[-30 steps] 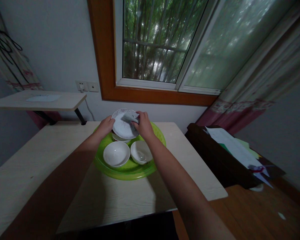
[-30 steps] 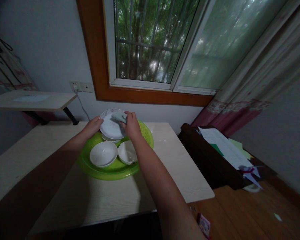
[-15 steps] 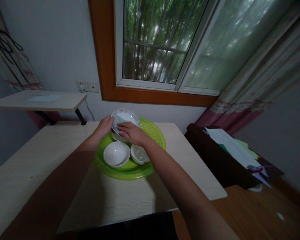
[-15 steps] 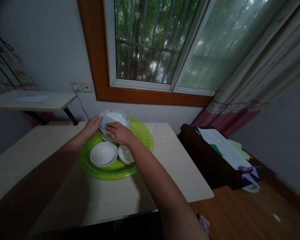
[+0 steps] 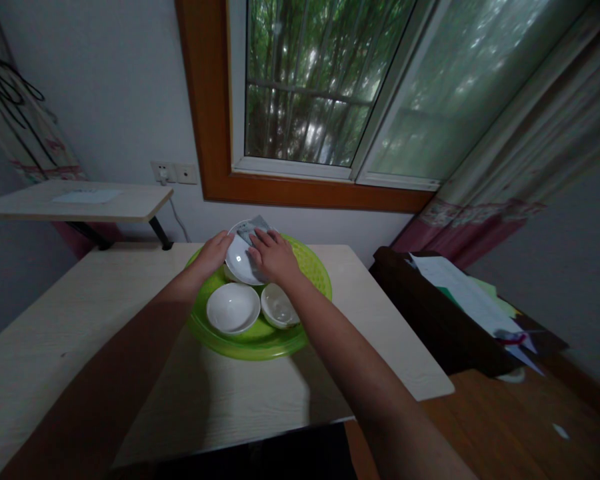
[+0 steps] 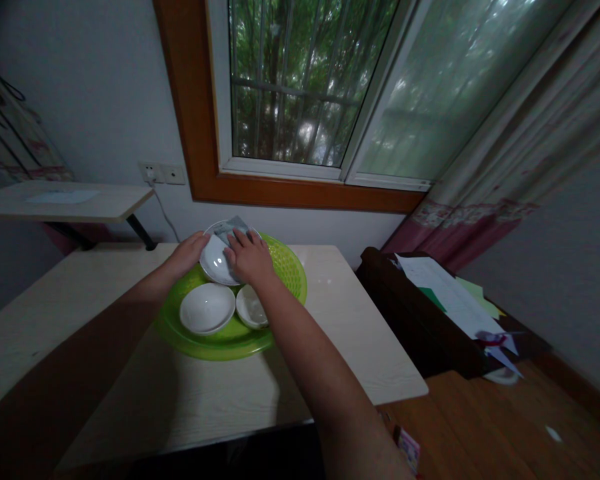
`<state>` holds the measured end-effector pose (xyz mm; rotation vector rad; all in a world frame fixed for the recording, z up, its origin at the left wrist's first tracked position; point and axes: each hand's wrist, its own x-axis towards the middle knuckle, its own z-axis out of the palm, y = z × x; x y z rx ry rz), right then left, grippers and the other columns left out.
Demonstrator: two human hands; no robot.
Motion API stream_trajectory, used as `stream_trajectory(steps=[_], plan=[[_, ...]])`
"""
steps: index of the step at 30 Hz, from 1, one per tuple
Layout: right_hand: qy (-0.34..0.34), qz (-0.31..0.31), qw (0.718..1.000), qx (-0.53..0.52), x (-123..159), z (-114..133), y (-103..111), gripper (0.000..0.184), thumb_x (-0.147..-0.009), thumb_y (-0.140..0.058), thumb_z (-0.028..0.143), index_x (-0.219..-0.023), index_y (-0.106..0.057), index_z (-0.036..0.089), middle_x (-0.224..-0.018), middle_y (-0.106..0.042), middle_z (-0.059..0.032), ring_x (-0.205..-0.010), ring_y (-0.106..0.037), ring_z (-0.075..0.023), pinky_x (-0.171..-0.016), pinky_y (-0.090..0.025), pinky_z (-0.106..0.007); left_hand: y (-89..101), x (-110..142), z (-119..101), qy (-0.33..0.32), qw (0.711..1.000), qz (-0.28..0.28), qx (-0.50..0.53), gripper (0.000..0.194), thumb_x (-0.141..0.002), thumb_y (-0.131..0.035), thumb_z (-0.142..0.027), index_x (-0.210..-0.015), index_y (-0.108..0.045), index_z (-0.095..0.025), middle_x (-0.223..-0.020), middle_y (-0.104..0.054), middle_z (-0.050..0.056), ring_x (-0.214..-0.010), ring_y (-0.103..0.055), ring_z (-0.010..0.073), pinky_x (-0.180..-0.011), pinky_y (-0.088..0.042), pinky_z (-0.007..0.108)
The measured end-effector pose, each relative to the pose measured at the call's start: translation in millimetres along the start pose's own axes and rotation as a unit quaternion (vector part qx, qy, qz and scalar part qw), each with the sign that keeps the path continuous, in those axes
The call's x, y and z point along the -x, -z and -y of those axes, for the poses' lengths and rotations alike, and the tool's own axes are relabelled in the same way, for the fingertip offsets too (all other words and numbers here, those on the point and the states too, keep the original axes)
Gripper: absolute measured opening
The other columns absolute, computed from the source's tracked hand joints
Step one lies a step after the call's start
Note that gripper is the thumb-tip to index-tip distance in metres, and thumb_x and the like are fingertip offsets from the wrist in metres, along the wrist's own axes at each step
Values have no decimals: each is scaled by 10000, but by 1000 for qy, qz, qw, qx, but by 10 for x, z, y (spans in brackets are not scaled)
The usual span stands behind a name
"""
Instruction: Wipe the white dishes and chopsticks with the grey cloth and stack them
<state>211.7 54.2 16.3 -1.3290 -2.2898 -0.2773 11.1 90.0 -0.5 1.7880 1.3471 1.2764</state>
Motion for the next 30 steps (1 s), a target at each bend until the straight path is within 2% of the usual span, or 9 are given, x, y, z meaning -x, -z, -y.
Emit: stream_trajectory(steps=[4, 8, 13, 15, 18, 22, 25, 27, 30], plan=[[-62, 5, 997, 45, 18, -8, 73, 463, -1042, -348, 445, -1380, -589, 239, -1477, -533, -84, -1282, -440, -335, -1026, -414, -500, 28, -2, -22, 11, 1000, -17, -4, 378, -914, -418, -499, -929, -641, -194, -934, -677, 76, -877, -605, 241, -829, -480, 361], [-79, 39, 994, 68, 1, -50, 84, 479, -1046, -328, 432, -1167, -723, 192, -1299, -639, -140, -1178, -501, -315, -991, -420, -465, 83, -6, -46, 19, 997, -66, -29, 369, -921, -408, -510, -873, -611, -206, -908, -659, 60, -883, -587, 235, -842, -460, 354], [-42, 82, 995, 29, -37, -71, 53, 537, -1055, -325, 424, -996, -775, 138, -1085, -697, -146, -983, -617, -241, -918, -445, -359, 141, -6, -54, 29, 992, -118, -36, 354, -932, -387, -493, -842, -578, -209, -861, -624, 54, -849, -568, 228, -832, -455, 359], [-10, 95, 995, -13, -36, -65, 46, 536, -1061, -328, 421, -977, -774, 136, -1045, -700, -131, -927, -636, -203, -889, -450, -317, 147, -7, -50, 32, 990, -130, -38, 347, -938, -381, -482, -848, -573, -207, -876, -622, 61, -862, -567, 233, -847, -452, 371], [62, 101, 989, -89, -23, -50, 36, 489, -1065, -355, 400, -1002, -767, 144, -1000, -704, -106, -948, -634, -177, -919, -440, -292, 137, -11, -41, 41, 990, -134, -27, 347, -938, -383, -487, -855, -571, -208, -883, -622, 63, -868, -568, 237, -851, -454, 376], [136, 71, 969, -194, -22, -17, 4, 374, -1052, -422, 353, -1238, -692, 172, -1123, -705, -103, -1059, -614, -188, -977, -449, -336, 102, -24, -26, 35, 993, -112, -21, 343, -930, -386, -497, -819, -551, -217, -854, -612, 52, -855, -564, 233, -849, -456, 365], [174, 45, 950, -257, -35, 18, -26, 391, -1044, -440, 342, -1346, -617, 168, -1268, -677, -115, -1177, -595, -200, -1046, -438, -377, 77, -28, -14, 22, 996, -85, -17, 349, -925, -382, -505, -807, -550, -222, -852, -615, 44, -861, -565, 229, -864, -454, 358], [195, 38, 942, -272, -37, 39, -33, 404, -1041, -443, 342, -1365, -605, 163, -1349, -643, -124, -1264, -563, -205, -1101, -404, -396, 67, -24, -15, 15, 998, -64, -13, 358, -919, -389, -518, -814, -558, -220, -852, -616, 37, -857, -562, 223, -871, -455, 353], [207, 39, 948, -240, -26, 58, -19, 406, -1034, -458, 379, -1352, -623, 190, -1449, -574, -114, -1347, -512, -202, -1147, -363, -407, 57, -10, -34, -3, 999, -36, -3, 354, -906, -414, -526, -819, -560, -216, -861, -611, 29, -863, -555, 211, -890, -450, 342]])
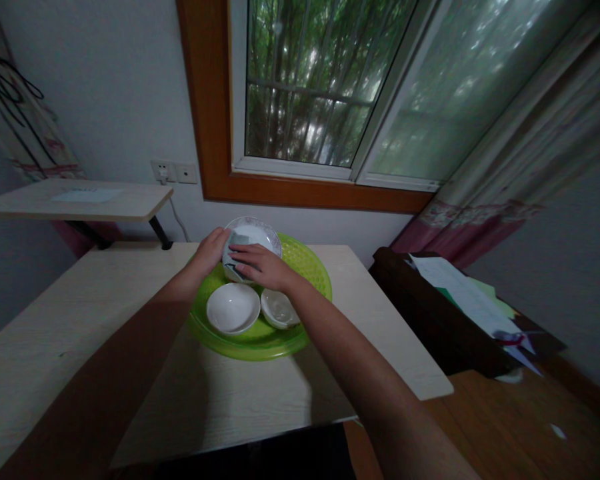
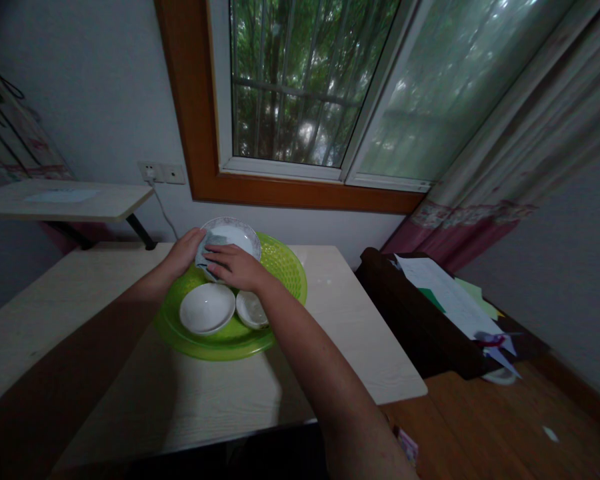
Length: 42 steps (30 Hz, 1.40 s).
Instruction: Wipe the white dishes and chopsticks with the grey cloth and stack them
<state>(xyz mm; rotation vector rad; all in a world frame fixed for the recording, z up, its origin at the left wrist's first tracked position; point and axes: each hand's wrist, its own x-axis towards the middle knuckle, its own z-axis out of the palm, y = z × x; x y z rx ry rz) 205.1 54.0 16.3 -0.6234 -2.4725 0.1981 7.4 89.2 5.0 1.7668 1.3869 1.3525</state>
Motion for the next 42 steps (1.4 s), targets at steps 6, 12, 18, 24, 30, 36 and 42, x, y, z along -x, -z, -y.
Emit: stream_trajectory(steps=[6, 12, 18, 24, 30, 36, 42], plan=[[-15, 16, 992, 125, 6, 54, 39, 413, -1050, -397, 425, -1342, -637, 259, -1493, -538, -57, -1406, -442, -208, -1184, -311, -458, -33, 1, -10, -3, 999, 21, 28, 352, -877, -443, -530, -828, -584, -211, -886, -631, 37, -892, -573, 207, -893, -465, 331], [-113, 1, 971, 211, 13, 137, 53, 416, -1038, -405, 471, -1386, -594, 345, -1561, -454, 1, -1449, -333, -302, -1150, -305, -513, -49, -13, 14, -8, 999, 31, 43, 394, -880, -462, -553, -884, -620, -192, -942, -659, 61, -935, -596, 223, -917, -467, 354], [-197, -15, 948, 249, 6, 161, 77, 462, -1042, -335, 508, -1444, -518, 372, -1586, -411, -5, -1319, -415, -339, -1023, -379, -521, -44, 34, -36, 12, 998, 42, 55, 383, -873, -484, -550, -878, -619, -192, -865, -660, 58, -812, -599, 216, -749, -491, 337], [-251, -59, 928, 268, 21, 124, 116, 469, -1042, -330, 506, -1402, -565, 320, -1508, -503, -60, -1234, -472, -319, -957, -405, -488, 4, 24, -49, 5, 1000, -7, 6, 357, -877, -448, -541, -780, -562, -216, -779, -607, 33, -758, -556, 211, -697, -465, 334], [-281, -16, 920, 274, 28, 63, 154, 563, -1058, -244, 485, -1179, -733, 234, -1203, -702, -126, -1120, -568, -272, -978, -403, -445, 68, 23, -59, 12, 997, -76, -19, 347, -899, -423, -533, -797, -558, -231, -816, -608, 47, -831, -561, 228, -753, -465, 350], [-229, 25, 945, 232, 25, 25, 134, 605, -1053, -284, 513, -1022, -792, 185, -1057, -753, -109, -1066, -624, -241, -971, -440, -352, 123, 8, -31, 46, 990, -135, -19, 366, -921, -412, -560, -819, -547, -235, -846, -613, 60, -880, -556, 240, -805, -431, 358], [-103, 28, 987, 123, 55, -73, 44, 423, -1054, -402, 413, -1126, -767, 211, -1241, -695, -72, -1157, -613, -177, -1054, -428, -317, 114, -6, -31, 45, 989, -140, -26, 336, -934, -412, -520, -806, -526, -232, -811, -583, 45, -823, -536, 226, -794, -426, 343]])
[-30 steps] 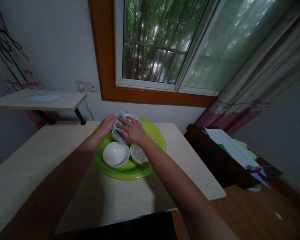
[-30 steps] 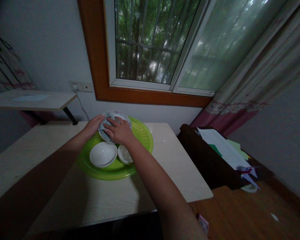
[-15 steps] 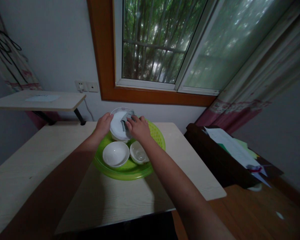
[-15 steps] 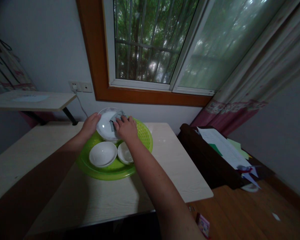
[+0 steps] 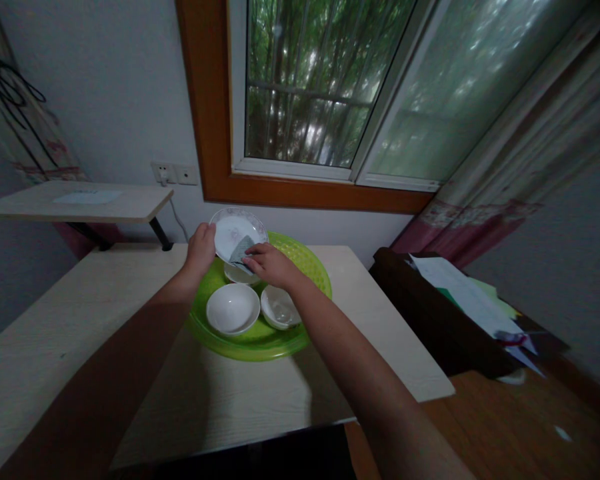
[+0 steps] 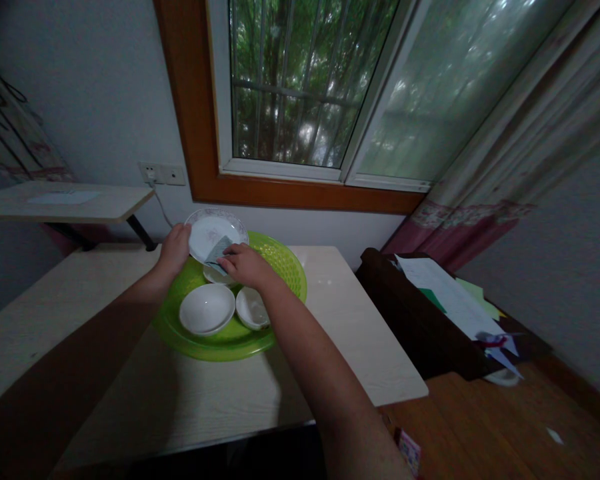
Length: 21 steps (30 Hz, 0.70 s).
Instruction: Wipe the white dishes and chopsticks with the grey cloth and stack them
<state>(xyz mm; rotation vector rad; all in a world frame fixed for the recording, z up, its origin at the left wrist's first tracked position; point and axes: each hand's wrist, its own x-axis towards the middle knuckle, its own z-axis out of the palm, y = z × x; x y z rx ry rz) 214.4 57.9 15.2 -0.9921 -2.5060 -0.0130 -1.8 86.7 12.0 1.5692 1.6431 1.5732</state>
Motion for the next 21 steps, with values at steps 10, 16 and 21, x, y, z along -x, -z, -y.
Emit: stream_trajectory(steps=[10, 16, 21], plan=[[106, -15, 994, -3, -33, 195, 11, 436, -1063, -359, 386, -1348, -628, 195, -1526, -498, -62, -1458, -376, -210, -1215, -301, -426, -111, -18, 70, -37, 994, 94, 36, 299, -901, -420, -474, -767, -524, -228, -831, -604, 24, -840, -563, 206, -850, -466, 324], [22, -35, 996, 83, -6, 246, 30, 447, -1049, -374, 456, -1402, -578, 273, -1565, -449, -14, -1517, -234, -288, -1224, -217, -550, -141, 42, 41, -51, 988, 139, 49, 335, -887, -437, -518, -816, -566, -216, -881, -634, 34, -891, -574, 212, -868, -469, 328], [-60, -56, 988, 131, -1, 237, 60, 463, -1042, -369, 469, -1451, -514, 309, -1590, -409, 3, -1509, -219, -324, -1197, -236, -550, -129, 85, 1, -56, 986, 156, 22, 352, -901, -434, -531, -836, -586, -221, -842, -626, 34, -832, -570, 216, -807, -462, 336]])
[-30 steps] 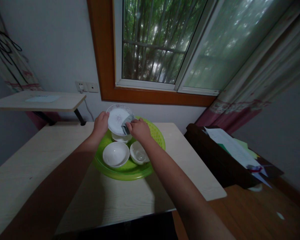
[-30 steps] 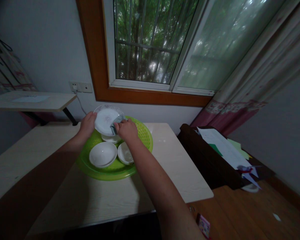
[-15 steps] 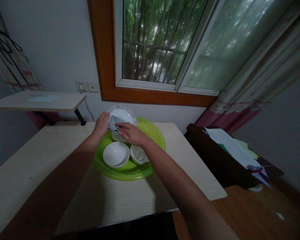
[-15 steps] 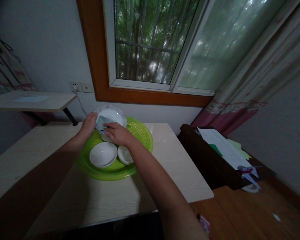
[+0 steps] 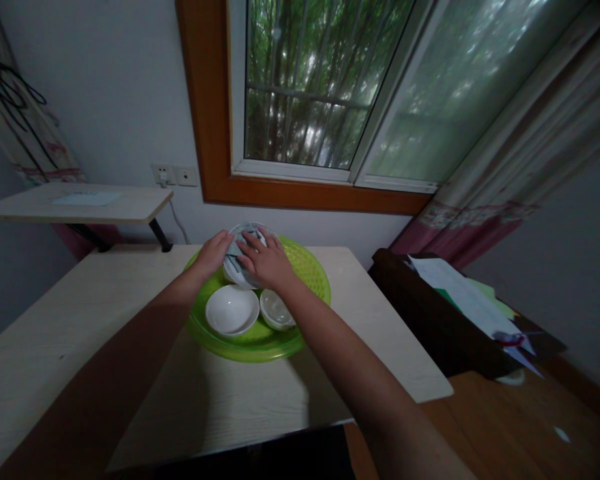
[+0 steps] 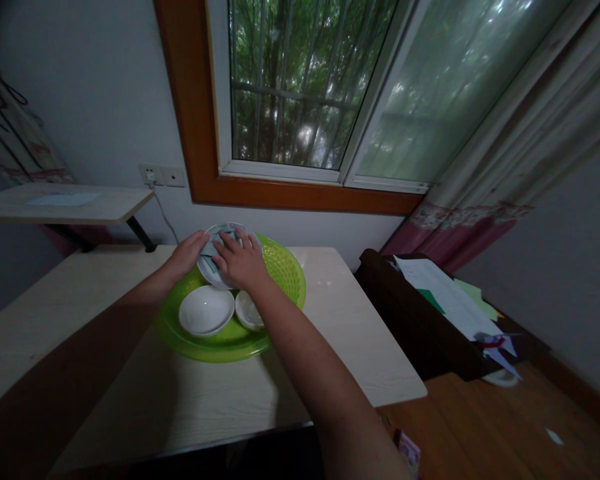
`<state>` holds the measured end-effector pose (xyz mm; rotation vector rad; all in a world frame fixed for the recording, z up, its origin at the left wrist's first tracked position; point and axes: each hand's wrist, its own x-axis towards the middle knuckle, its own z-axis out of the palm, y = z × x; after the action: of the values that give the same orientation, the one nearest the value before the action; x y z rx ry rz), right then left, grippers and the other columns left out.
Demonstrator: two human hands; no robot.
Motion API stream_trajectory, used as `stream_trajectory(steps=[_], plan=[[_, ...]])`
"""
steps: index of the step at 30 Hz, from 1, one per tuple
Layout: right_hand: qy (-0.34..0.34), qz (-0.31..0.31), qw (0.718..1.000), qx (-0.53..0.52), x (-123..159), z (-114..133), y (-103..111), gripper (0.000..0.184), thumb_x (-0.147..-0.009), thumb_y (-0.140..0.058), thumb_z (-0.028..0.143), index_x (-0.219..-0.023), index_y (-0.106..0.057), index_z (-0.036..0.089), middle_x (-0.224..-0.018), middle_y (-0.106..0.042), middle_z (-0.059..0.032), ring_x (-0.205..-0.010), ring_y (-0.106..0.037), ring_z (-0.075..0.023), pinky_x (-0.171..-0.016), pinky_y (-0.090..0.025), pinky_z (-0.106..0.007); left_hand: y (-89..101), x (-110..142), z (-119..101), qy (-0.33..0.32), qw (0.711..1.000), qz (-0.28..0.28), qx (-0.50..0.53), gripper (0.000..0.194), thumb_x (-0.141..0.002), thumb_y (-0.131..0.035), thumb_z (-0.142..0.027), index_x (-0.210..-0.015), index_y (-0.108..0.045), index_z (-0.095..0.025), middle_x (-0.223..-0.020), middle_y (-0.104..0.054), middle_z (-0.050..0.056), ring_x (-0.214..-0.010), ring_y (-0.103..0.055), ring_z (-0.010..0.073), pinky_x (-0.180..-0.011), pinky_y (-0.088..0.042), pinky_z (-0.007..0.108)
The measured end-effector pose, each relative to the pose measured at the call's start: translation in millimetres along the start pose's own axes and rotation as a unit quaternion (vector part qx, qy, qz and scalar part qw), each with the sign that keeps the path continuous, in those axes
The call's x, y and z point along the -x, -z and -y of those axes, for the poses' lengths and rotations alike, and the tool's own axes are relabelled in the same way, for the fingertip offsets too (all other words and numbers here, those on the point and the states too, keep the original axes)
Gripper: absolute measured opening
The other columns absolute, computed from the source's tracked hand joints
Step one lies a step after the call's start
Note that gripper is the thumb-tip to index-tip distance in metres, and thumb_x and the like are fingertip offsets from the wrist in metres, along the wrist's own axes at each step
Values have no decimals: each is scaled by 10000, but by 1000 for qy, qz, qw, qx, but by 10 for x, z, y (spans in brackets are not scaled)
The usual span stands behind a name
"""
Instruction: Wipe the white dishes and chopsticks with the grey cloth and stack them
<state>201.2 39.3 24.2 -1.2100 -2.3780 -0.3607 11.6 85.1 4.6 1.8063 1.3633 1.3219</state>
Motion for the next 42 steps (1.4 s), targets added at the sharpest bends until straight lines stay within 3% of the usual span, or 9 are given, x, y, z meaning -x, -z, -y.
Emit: stream_trajectory(steps=[9, 16, 21, 27, 31, 34, 42], plan=[[-127, 11, 989, 74, -14, -56, 70, 492, -1040, -325, 453, -1393, -558, 202, -1595, -381, -99, -1368, -340, -353, -1038, -360, -523, 31, 2, -18, 2, 1000, -22, -17, 374, -927, -403, -525, -872, -590, -206, -873, -638, 44, -826, -569, 213, -778, -458, 329], [-147, 39, 985, 87, -10, -85, 85, 539, -1046, -307, 445, -1049, -750, 137, -1262, -646, -178, -1216, -449, -337, -957, -398, -465, 80, -17, -15, -1, 995, -95, -43, 327, -946, -398, -479, -789, -522, -221, -796, -573, 34, -776, -514, 200, -763, -425, 326], [-87, 85, 992, 39, -46, -110, 36, 555, -1063, -296, 424, -1006, -765, 132, -1047, -707, -147, -1051, -577, -256, -921, -421, -373, 108, -27, -7, 16, 991, -131, -37, 313, -955, -407, -461, -785, -522, -223, -793, -569, 31, -785, -525, 202, -766, -420, 325], [65, 89, 991, -71, -32, -112, 7, 488, -1069, -347, 386, -992, -755, 129, -993, -704, -116, -980, -630, -184, -916, -442, -297, 112, -29, -28, 29, 989, -137, -36, 305, -959, -395, -446, -787, -497, -216, -805, -557, 33, -789, -511, 196, -798, -418, 342], [149, 40, 974, -165, -21, -88, -88, 382, -1054, -394, 310, -1124, -727, 136, -1160, -700, -109, -1099, -620, -178, -1006, -454, -306, 91, -38, -1, 23, 992, -120, -32, 315, -944, -380, -465, -764, -478, -226, -786, -541, 22, -780, -508, 201, -787, -432, 344], [171, 9, 964, -204, -23, -60, -146, 375, -1044, -409, 291, -1268, -662, 128, -1345, -639, -122, -1259, -564, -190, -1100, -427, -346, 75, -48, 25, 17, 994, -103, -40, 315, -935, -378, -469, -767, -488, -226, -780, -548, 18, -771, -515, 201, -791, -445, 346], [182, 8, 974, -136, -33, -59, -124, 404, -1049, -385, 331, -1303, -647, 157, -1511, -507, -111, -1423, -431, -217, -1194, -347, -420, 8, -65, 110, -15, 999, -35, 10, 309, -919, -414, -477, -814, -550, -220, -847, -607, 24, -857, -569, 204, -870, -468, 335]])
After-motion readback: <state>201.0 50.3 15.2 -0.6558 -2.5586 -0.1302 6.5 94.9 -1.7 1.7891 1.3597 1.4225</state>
